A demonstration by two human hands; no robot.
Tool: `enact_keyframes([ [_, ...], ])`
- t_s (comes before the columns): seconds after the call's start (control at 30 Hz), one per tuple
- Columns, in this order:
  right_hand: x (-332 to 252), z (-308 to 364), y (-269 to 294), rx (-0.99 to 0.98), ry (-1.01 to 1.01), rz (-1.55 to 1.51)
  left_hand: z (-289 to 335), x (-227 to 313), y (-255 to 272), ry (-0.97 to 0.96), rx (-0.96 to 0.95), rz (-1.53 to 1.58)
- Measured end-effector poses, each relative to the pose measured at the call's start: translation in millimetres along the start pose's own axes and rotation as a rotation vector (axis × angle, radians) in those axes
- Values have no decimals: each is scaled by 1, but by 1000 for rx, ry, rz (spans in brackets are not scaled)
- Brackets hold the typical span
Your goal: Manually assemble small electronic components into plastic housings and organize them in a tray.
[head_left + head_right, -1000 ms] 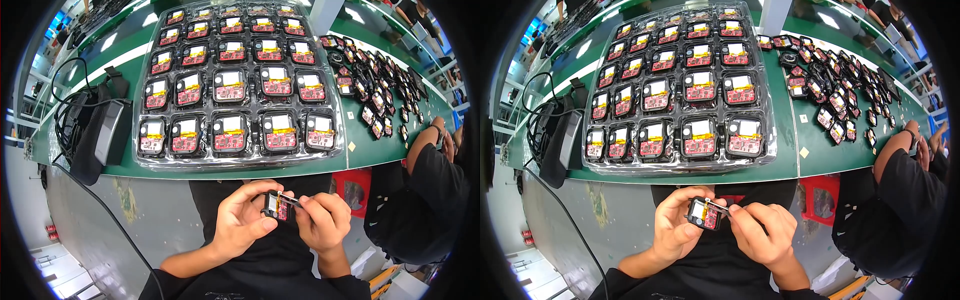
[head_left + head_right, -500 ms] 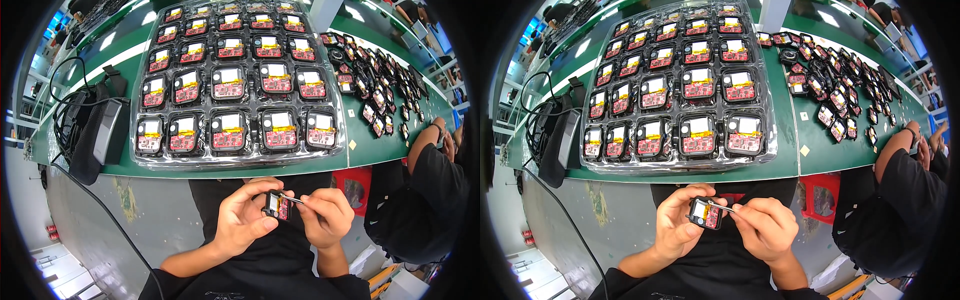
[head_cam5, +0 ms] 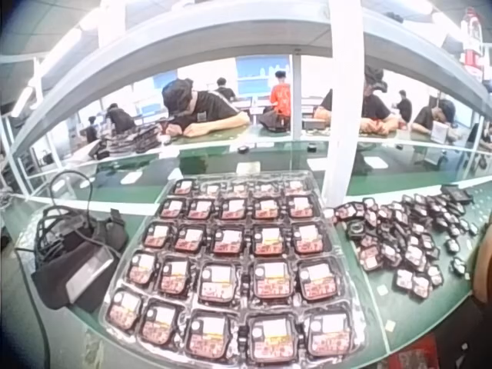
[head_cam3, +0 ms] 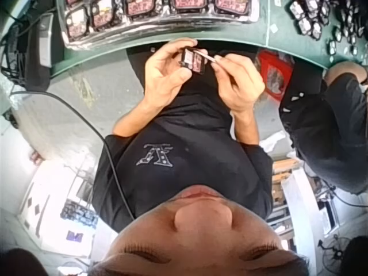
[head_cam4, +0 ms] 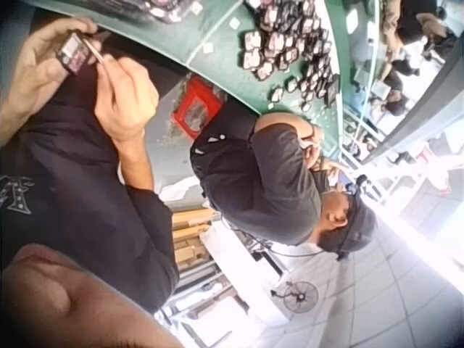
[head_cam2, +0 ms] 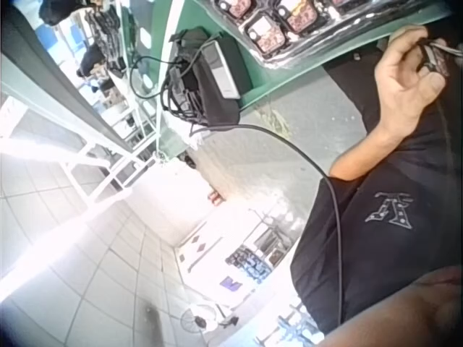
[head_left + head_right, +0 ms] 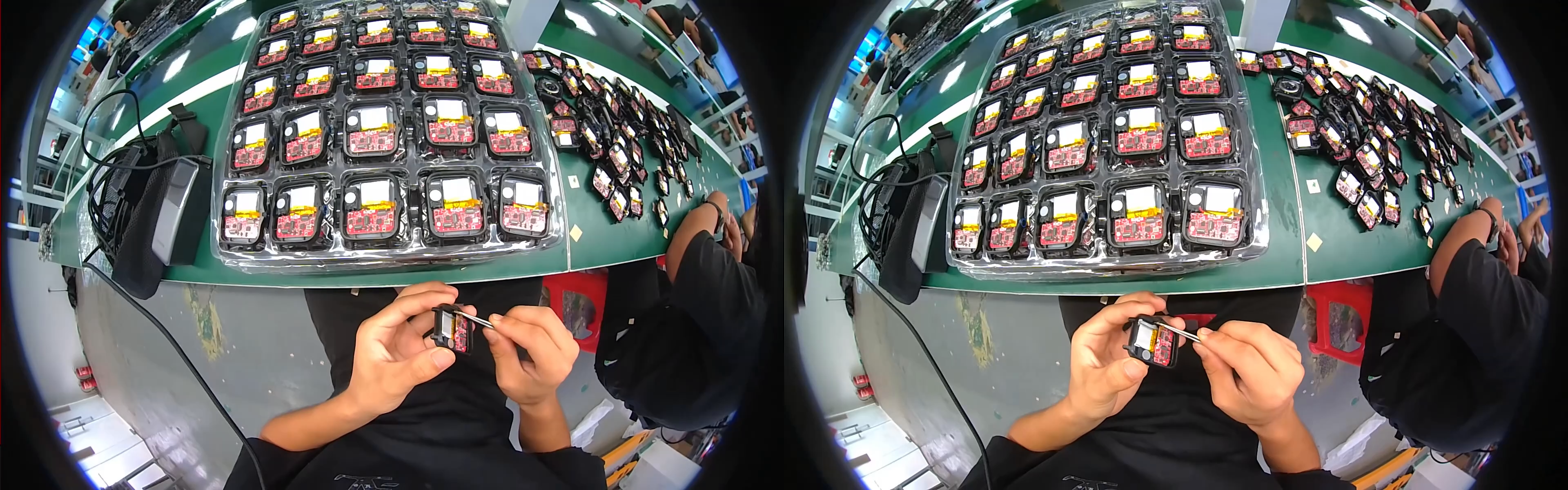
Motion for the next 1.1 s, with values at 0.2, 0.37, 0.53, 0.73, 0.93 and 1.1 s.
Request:
enact_keyframes([
  [0.2,2,3,0,-17,-43,-53,1,0,-3,6,-4,4],
  [0.37,-2,5,-5,14,-22,-8,1,1,-3,2,-39,-9],
  [0.53,-5,5,-6,33,-15,-2,0,2,-5,-37,-109,-19],
  [0.73,-1,11,-5,84,-149,-106,-4,2,-10,0,-77,-32],
  [0.93,4,26,-9,149,-239,-188,-3,-8,-17,-22,-24,-5],
  [1.1,-1,19,-3,103,-240,-113,-2,-7,-20,-71,2,-45],
])
Point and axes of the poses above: each hand's wrist, its own z-axis away from the middle knuckle, its own y-axis out of the back of the hand, x = y × z, the point moved 4 cm from there along -z, towards the middle knuckle, and after that the axes turned 15 degrees about y, right-handed, at the moved point
